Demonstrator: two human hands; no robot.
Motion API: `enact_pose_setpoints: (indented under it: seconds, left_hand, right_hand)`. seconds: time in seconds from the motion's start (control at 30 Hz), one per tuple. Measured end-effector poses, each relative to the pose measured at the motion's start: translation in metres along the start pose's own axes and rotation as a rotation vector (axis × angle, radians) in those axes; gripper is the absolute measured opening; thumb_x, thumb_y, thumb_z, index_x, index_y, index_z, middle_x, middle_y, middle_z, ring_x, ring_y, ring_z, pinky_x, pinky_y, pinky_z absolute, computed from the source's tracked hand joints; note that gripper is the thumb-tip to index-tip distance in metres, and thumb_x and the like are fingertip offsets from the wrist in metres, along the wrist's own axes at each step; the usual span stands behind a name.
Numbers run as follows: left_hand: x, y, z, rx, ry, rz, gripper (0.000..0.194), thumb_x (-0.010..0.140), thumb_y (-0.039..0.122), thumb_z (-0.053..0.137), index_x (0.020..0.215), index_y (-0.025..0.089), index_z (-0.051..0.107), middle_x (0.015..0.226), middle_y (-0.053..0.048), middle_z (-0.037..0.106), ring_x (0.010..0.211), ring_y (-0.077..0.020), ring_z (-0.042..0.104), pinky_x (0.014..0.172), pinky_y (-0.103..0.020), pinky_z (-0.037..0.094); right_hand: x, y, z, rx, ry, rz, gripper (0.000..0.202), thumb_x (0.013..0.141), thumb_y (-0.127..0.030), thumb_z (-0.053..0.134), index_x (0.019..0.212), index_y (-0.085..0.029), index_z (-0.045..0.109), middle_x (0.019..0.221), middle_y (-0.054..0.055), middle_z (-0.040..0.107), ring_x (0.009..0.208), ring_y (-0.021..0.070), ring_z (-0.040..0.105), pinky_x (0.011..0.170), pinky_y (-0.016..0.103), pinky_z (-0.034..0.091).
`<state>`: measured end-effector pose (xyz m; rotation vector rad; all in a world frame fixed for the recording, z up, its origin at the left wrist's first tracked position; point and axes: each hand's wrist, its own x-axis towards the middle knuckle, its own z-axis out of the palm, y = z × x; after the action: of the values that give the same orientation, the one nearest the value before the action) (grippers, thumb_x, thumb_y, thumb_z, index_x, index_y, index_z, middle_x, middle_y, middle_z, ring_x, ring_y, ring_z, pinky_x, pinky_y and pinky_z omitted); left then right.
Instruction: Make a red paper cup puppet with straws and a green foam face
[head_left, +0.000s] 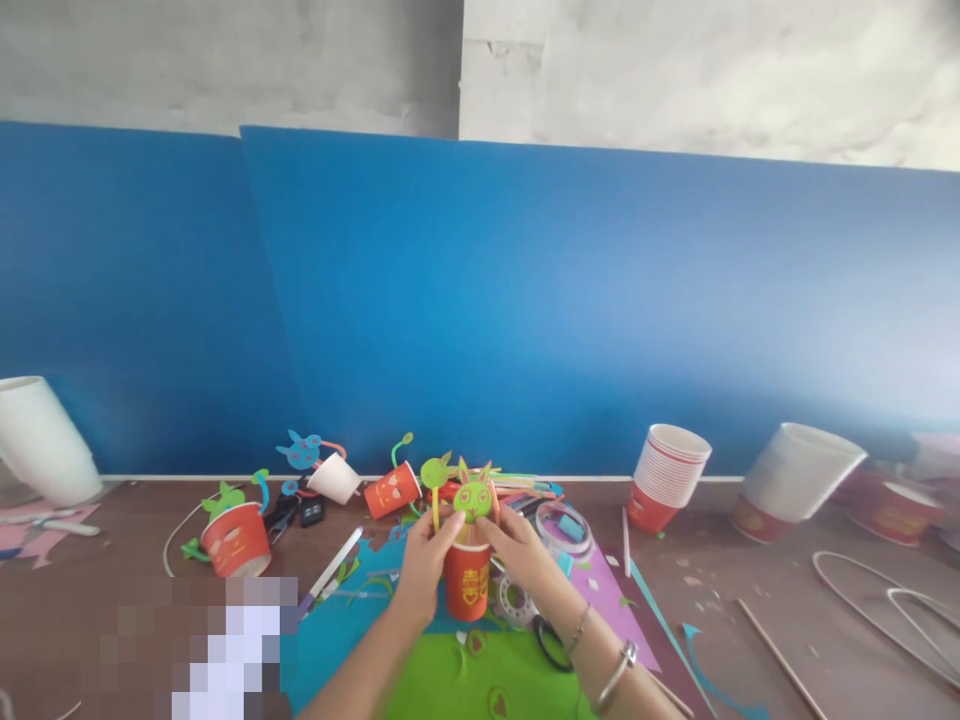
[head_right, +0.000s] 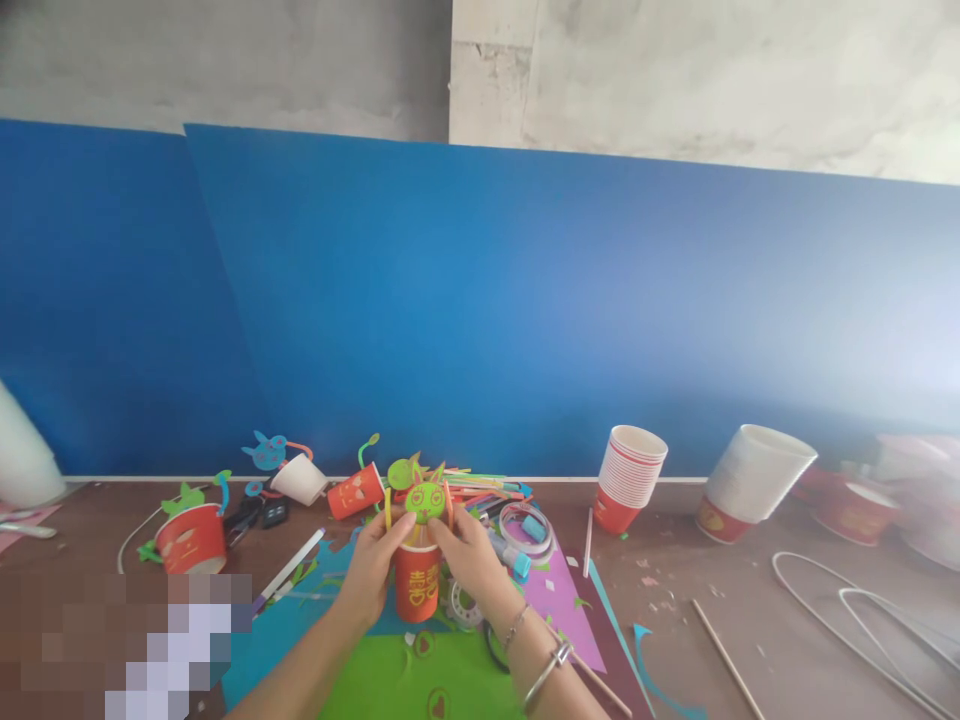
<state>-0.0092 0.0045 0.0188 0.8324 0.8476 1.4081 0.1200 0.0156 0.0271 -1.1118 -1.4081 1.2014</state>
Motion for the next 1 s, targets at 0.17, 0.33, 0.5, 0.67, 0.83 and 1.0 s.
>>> enact_pose_setpoints:
  seconds: [0.17, 0.33, 0.5, 0.67, 0.83, 1.0]
  left_hand:
    - [0.002, 0.0, 0.003, -0.11, 0.055, -0.043, 0.027, 0.06, 0.032, 0.079, 0.062, 0.016, 0.058, 0.057, 0.004, 0.063, 0.055, -0.0118, 0.06, 0.059, -0.023, 0.045]
    - [0.004, -0.011, -0.002, -0.176, 0.054, -0.079, 0.028, 0.059, 0.031, 0.08, 0.063, 0.016, 0.056, 0.056, 0.004, 0.064, 0.052, -0.0117, 0.059, 0.057, -0.023, 0.045]
    - [0.003, -0.014, -0.006, -0.198, 0.02, -0.071, 0.029, 0.062, 0.029, 0.08, 0.08, 0.015, 0.063, 0.074, -0.003, 0.072, 0.064, -0.0171, 0.067, 0.064, -0.027, 0.049]
    - [0.004, -0.013, -0.007, -0.164, 0.032, -0.076, 0.028, 0.058, 0.028, 0.082, 0.075, 0.013, 0.064, 0.068, -0.003, 0.071, 0.058, -0.0164, 0.066, 0.06, -0.026, 0.05]
    - [0.007, -0.015, -0.011, -0.173, 0.094, -0.069, 0.034, 0.056, 0.031, 0.084, 0.079, 0.014, 0.065, 0.073, -0.004, 0.074, 0.066, -0.0192, 0.069, 0.068, -0.03, 0.052]
    - [0.011, -0.018, -0.018, -0.102, 0.119, -0.053, 0.042, 0.063, 0.044, 0.078, 0.091, 0.016, 0.066, 0.089, -0.008, 0.075, 0.082, -0.0245, 0.071, 0.075, -0.033, 0.052]
  right_hand:
    - [-0.004, 0.004, 0.008, 0.262, 0.023, -0.009, 0.036, 0.071, -0.052, 0.069, 0.082, -0.018, 0.07, 0.082, 0.006, 0.072, 0.085, 0.0246, 0.065, 0.075, 0.033, 0.051]
    - [-0.004, 0.015, 0.011, 0.345, 0.015, 0.098, 0.041, 0.063, -0.056, 0.075, 0.067, -0.016, 0.068, 0.062, 0.003, 0.067, 0.063, 0.0192, 0.063, 0.061, 0.029, 0.049]
    - [-0.002, 0.017, 0.012, 0.384, -0.024, 0.124, 0.037, 0.064, -0.05, 0.076, 0.073, -0.015, 0.07, 0.061, 0.002, 0.068, 0.06, 0.0165, 0.062, 0.062, 0.027, 0.048]
    - [-0.003, 0.006, 0.012, 0.414, -0.061, 0.138, 0.034, 0.064, -0.044, 0.078, 0.083, -0.017, 0.072, 0.076, 0.004, 0.073, 0.07, 0.02, 0.067, 0.071, 0.031, 0.051]
    - [-0.004, -0.004, 0.006, 0.321, -0.06, 0.196, 0.039, 0.066, -0.05, 0.074, 0.086, -0.017, 0.072, 0.08, 0.005, 0.073, 0.075, 0.0209, 0.067, 0.075, 0.032, 0.05]
    - [0.001, -0.008, -0.014, 0.137, -0.018, 0.221, 0.044, 0.074, -0.057, 0.063, 0.09, -0.016, 0.07, 0.086, 0.007, 0.072, 0.08, 0.0213, 0.065, 0.071, 0.03, 0.049]
